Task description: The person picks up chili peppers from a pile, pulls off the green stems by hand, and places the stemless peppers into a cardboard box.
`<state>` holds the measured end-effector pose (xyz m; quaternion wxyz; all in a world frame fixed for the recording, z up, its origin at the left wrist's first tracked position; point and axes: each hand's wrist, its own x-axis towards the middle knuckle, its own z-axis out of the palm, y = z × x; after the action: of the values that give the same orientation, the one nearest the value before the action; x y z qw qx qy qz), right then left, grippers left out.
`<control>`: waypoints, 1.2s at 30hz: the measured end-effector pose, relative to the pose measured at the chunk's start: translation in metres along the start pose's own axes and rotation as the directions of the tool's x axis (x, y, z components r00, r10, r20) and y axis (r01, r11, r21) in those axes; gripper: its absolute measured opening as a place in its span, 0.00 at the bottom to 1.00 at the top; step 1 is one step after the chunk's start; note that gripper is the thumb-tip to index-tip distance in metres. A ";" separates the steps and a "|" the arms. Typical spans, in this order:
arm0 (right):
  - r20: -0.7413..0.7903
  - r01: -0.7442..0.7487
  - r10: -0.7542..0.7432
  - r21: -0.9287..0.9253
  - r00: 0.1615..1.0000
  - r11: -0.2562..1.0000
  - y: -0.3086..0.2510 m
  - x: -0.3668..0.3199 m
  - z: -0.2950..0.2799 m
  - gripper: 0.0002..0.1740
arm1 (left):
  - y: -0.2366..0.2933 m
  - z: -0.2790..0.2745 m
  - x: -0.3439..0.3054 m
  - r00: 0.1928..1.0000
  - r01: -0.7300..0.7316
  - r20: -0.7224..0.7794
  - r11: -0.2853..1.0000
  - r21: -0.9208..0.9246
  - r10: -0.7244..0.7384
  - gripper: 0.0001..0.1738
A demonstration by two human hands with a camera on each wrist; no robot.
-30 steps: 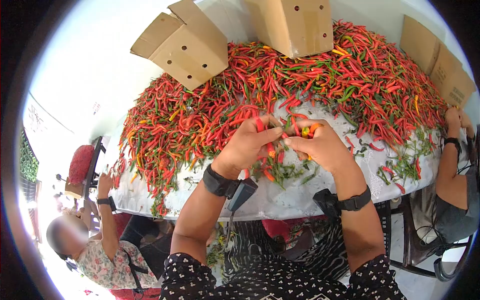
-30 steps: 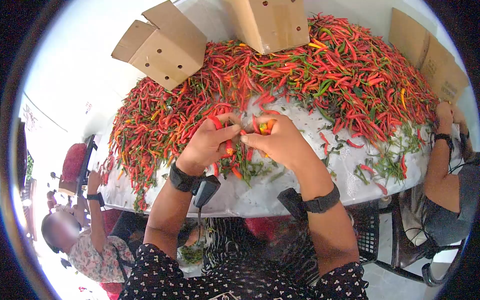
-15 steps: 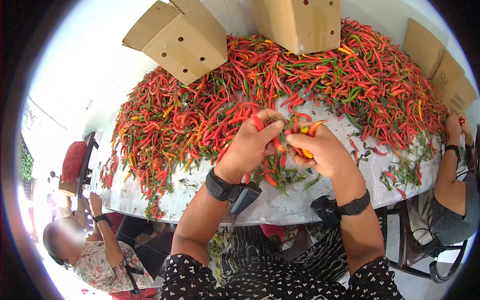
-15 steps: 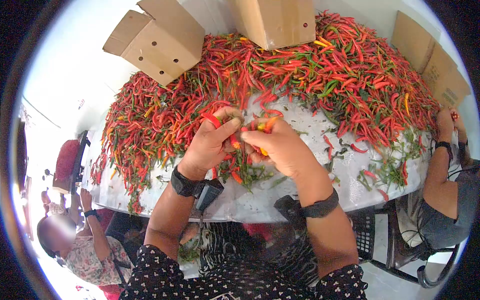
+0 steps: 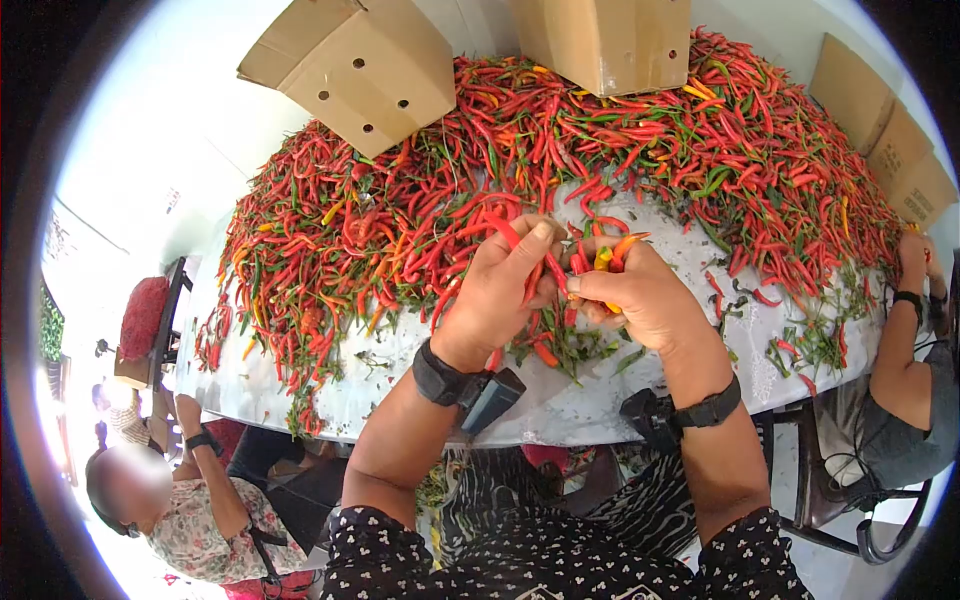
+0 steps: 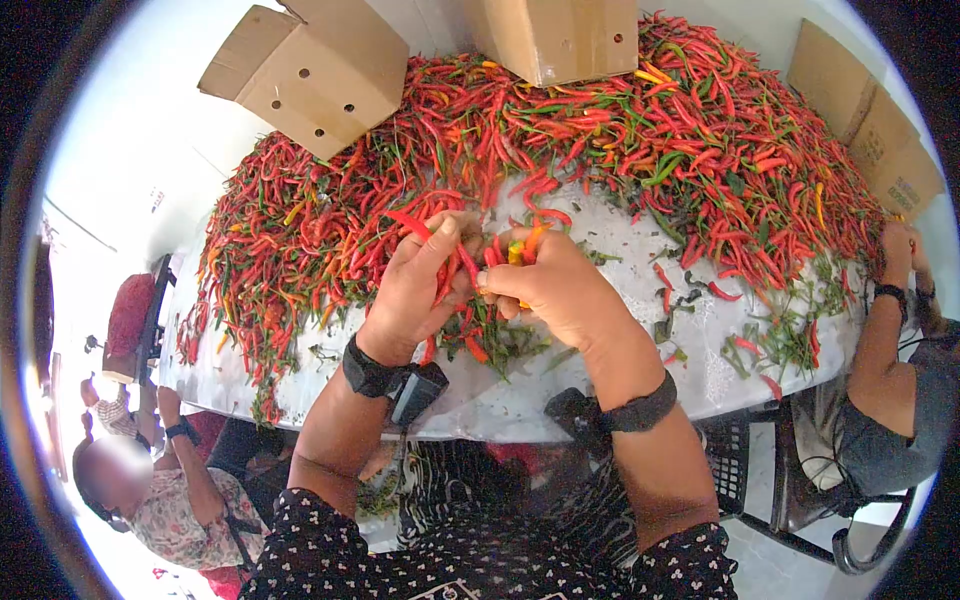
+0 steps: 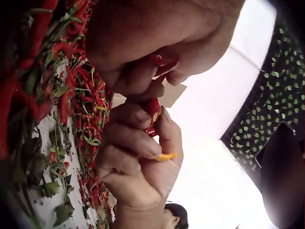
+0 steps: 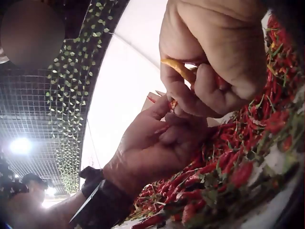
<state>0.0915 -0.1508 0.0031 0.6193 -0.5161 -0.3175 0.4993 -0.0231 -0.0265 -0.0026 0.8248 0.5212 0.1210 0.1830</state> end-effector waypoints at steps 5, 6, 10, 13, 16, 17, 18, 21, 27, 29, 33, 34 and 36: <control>0.033 -0.006 0.003 0.092 0.999 0.996 -0.002 -0.003 0.002 0.07 | 0.000 0.006 0.002 0.999 -0.049 0.000 0.966 0.255 0.051 0.08; 0.031 -0.003 0.000 0.097 1.000 0.995 -0.002 -0.003 0.001 0.07 | 0.003 0.012 0.002 0.999 -0.046 0.001 0.965 0.260 0.048 0.08; 0.012 0.057 -0.059 0.125 0.998 0.991 -0.007 -0.005 -0.012 0.05 | 0.018 0.022 0.013 0.997 -0.013 -0.063 0.934 0.358 0.038 0.06; -0.021 0.091 -0.088 0.266 0.996 0.960 -0.009 -0.006 -0.035 0.04 | 0.025 0.017 0.032 0.998 -0.044 -0.030 0.896 0.441 0.063 0.07; -0.090 0.141 -0.113 0.419 0.989 0.897 -0.013 -0.012 -0.051 0.06 | 0.024 0.013 0.048 1.000 -0.008 -0.009 0.777 0.630 0.017 0.10; -0.169 0.167 -0.097 0.471 0.981 0.866 -0.014 -0.015 -0.054 0.05 | 0.021 0.014 0.052 0.994 -0.103 0.101 0.536 0.838 0.033 0.11; -0.247 0.197 -0.075 0.519 0.966 0.832 -0.015 -0.017 -0.056 0.06 | 0.018 0.013 0.058 0.977 -0.208 0.211 0.242 0.948 0.016 0.12; -0.222 0.205 -0.094 0.552 0.970 0.808 -0.011 -0.018 -0.062 0.06 | -0.006 0.003 0.083 0.924 -0.381 0.382 -0.110 0.918 -0.015 0.14; -0.233 0.193 -0.074 0.546 0.970 0.815 -0.007 -0.018 -0.067 0.09 | -0.020 0.023 0.099 0.984 -0.176 0.155 -0.357 0.917 -0.085 0.25; -0.268 0.217 -0.081 0.531 0.960 0.819 -0.005 -0.017 -0.068 0.09 | -0.018 0.029 0.098 0.995 -0.097 0.079 -0.372 0.923 -0.062 0.26; -0.276 0.228 -0.093 0.514 0.957 0.827 -0.006 -0.019 -0.068 0.09 | -0.021 0.019 0.095 0.983 -0.170 0.139 -0.329 0.929 -0.117 0.22; -0.277 0.227 -0.091 0.510 0.957 0.830 -0.006 -0.020 -0.068 0.09 | -0.022 0.017 0.092 0.978 -0.202 0.175 -0.303 0.931 -0.114 0.19; -0.282 0.229 -0.091 0.509 0.955 0.830 -0.007 -0.022 -0.067 0.08 | -0.018 0.010 0.088 0.963 -0.226 0.167 -0.289 0.930 -0.213 0.18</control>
<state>0.1478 -0.1928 -0.0057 0.8129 -0.3516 -0.1286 0.4461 0.0636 -0.0043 -0.0156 0.0760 0.9902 0.1016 -0.0578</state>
